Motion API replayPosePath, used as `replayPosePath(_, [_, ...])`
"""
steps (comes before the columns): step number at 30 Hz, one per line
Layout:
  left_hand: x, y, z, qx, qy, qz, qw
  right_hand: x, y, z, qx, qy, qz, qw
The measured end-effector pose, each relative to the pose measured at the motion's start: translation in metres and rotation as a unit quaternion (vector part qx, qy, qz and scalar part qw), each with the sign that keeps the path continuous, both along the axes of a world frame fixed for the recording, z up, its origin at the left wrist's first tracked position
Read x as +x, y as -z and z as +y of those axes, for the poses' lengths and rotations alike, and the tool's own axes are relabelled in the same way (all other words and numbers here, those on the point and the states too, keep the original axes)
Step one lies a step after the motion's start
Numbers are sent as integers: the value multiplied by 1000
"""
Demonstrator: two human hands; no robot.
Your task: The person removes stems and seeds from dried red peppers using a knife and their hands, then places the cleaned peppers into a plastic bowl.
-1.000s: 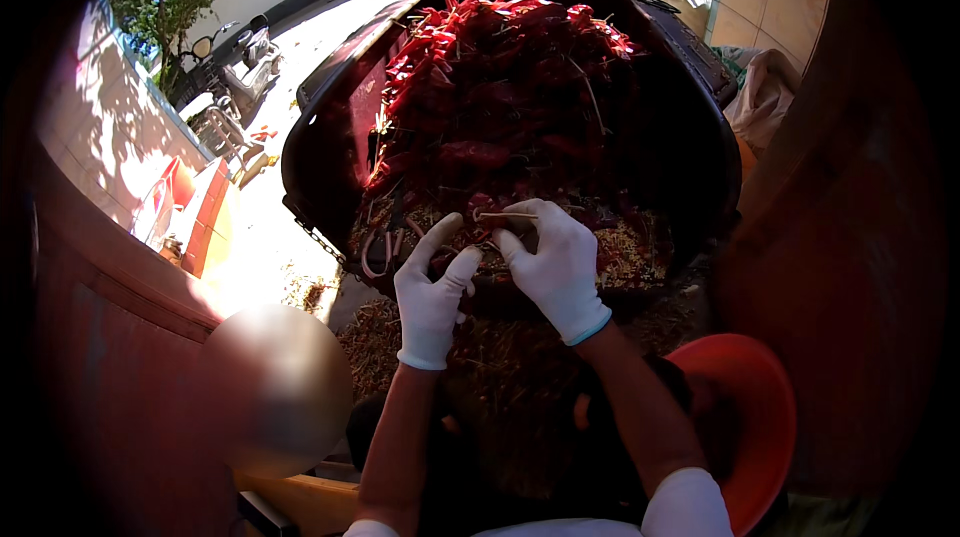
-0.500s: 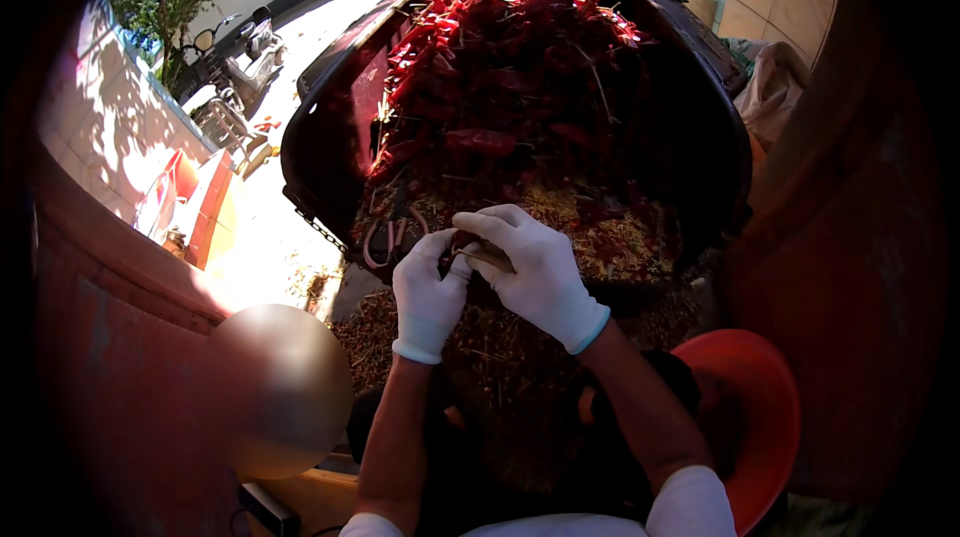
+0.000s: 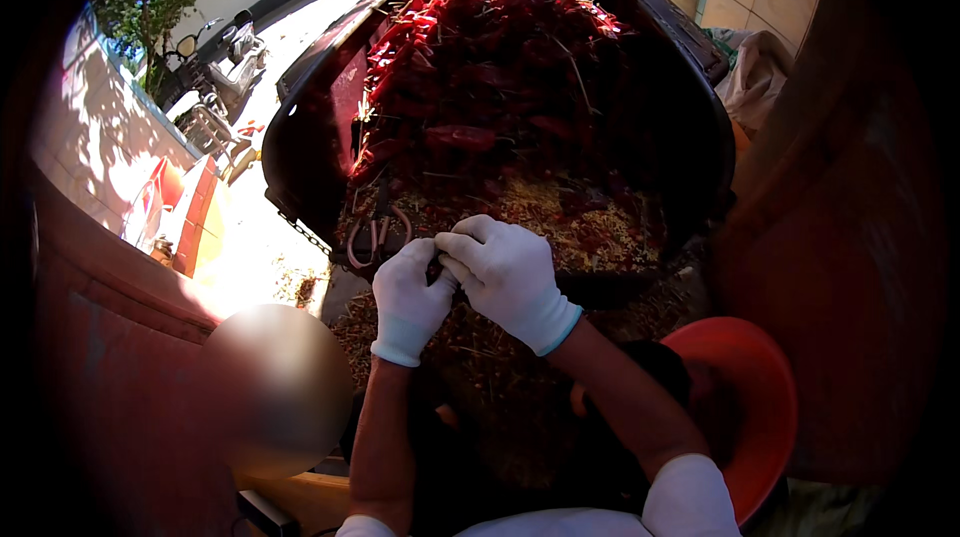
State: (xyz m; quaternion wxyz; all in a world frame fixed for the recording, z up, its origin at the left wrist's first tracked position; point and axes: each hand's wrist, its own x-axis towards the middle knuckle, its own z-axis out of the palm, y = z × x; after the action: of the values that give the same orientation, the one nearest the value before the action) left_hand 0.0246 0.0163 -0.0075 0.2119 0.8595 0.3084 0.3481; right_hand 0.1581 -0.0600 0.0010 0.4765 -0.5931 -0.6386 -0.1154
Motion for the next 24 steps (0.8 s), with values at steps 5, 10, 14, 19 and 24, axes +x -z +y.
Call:
replayPosePath(5, [6, 1, -3, -18, 39, -49, 998, 2, 5, 0, -7, -4, 169, 986])
replayPosePath(10, [5, 3, -3, -145, 85, -153, 974, 6, -8, -4, -135, -122, 565, 805])
replayPosePath(14, [11, -2, -11, -248, 113, -207, 940, 22, 6, -4, -103, -214, 755, 611])
replayPosePath(19, [15, -6, -17, -454, 112, -283, 837, 33, -2, -1, -77, -213, 764, 604])
replayPosePath(24, [20, -1, -17, -530, 164, -313, 771, 36, -1, -2, -51, -152, 742, 651])
